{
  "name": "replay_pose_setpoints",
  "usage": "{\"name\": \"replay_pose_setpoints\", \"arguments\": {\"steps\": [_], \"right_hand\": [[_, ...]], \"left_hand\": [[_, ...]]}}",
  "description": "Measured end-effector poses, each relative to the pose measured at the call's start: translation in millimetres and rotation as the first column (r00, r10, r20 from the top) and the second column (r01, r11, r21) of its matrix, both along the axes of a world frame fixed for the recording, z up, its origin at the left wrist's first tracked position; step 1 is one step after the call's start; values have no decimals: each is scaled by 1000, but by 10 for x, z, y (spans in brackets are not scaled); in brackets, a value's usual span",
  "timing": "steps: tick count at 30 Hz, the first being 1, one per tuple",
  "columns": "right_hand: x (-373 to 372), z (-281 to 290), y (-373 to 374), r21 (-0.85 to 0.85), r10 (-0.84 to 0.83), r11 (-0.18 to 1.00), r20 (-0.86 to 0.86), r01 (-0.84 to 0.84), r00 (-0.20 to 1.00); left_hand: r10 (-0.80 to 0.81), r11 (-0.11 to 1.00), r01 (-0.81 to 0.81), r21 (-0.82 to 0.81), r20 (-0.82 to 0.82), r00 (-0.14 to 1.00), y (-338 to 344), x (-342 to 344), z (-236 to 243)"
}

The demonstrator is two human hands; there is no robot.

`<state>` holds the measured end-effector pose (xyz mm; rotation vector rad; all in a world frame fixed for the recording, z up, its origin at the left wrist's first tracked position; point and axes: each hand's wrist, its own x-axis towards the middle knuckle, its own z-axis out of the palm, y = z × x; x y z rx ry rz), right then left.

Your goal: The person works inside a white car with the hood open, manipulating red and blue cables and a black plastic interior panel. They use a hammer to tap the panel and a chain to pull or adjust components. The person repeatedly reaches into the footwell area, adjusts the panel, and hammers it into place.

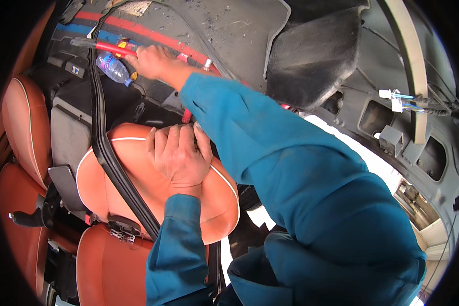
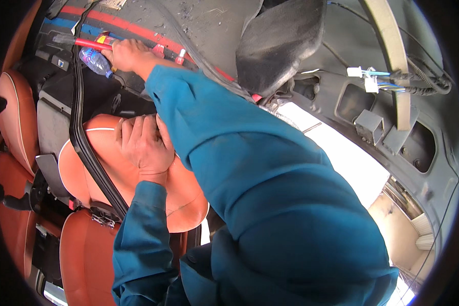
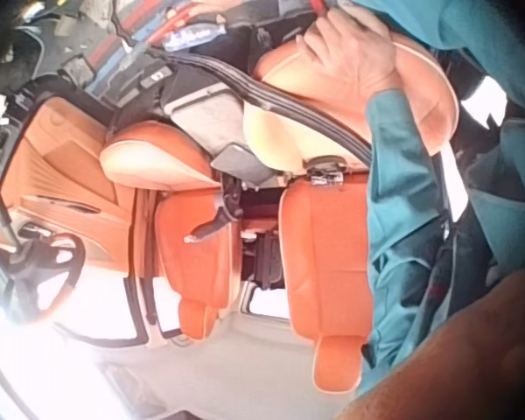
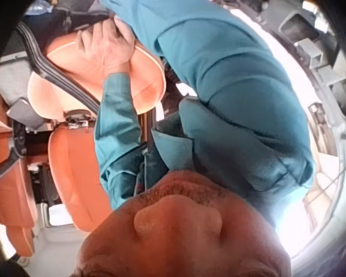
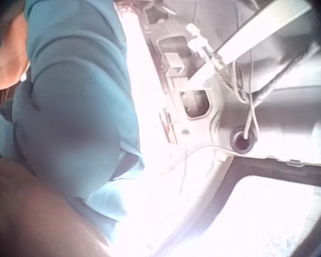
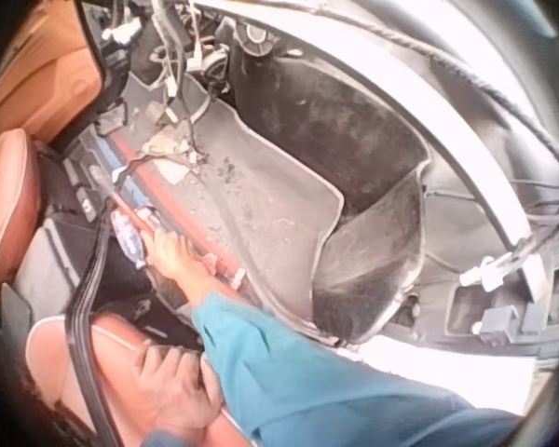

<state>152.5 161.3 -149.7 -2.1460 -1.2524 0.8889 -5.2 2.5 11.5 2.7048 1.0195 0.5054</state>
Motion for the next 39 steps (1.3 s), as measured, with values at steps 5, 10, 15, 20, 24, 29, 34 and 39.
{"name": "replay_pose_setpoints", "arguments": {"steps": [5,10,15,20,24,29,34,39], "right_hand": [[-2,-99,131,-120,48,992,46,-42,998],[-76,-114,-211,106,-34,994,39,29,999],[-3,-72,-407,246,37,969,0,-36,999],[29,55,-201,161,65,986,-122,-44,990],[47,128,-189,161,21,986,-328,34,944],[87,73,-100,163,79,985,-201,-46,976],[84,-105,248,71,30,997,-304,-9,952],[4,-149,437,129,7,991,79,-17,997]], "left_hand": [[-15,1000,15,28,-1,1000,10,-38,-67],[15,998,-20,63,78,997,0,-45,-185],[14,996,-23,86,107,994,-2,-55,-228],[27,997,-33,69,96,995,3,-38,-202],[14,999,-17,32,77,997,18,-19,-142],[11,1000,-11,-6,74,997,12,-28,-106],[19,999,-21,25,71,997,-4,-40,-134],[-7,997,0,82,79,997,53,-28,-140]]}}
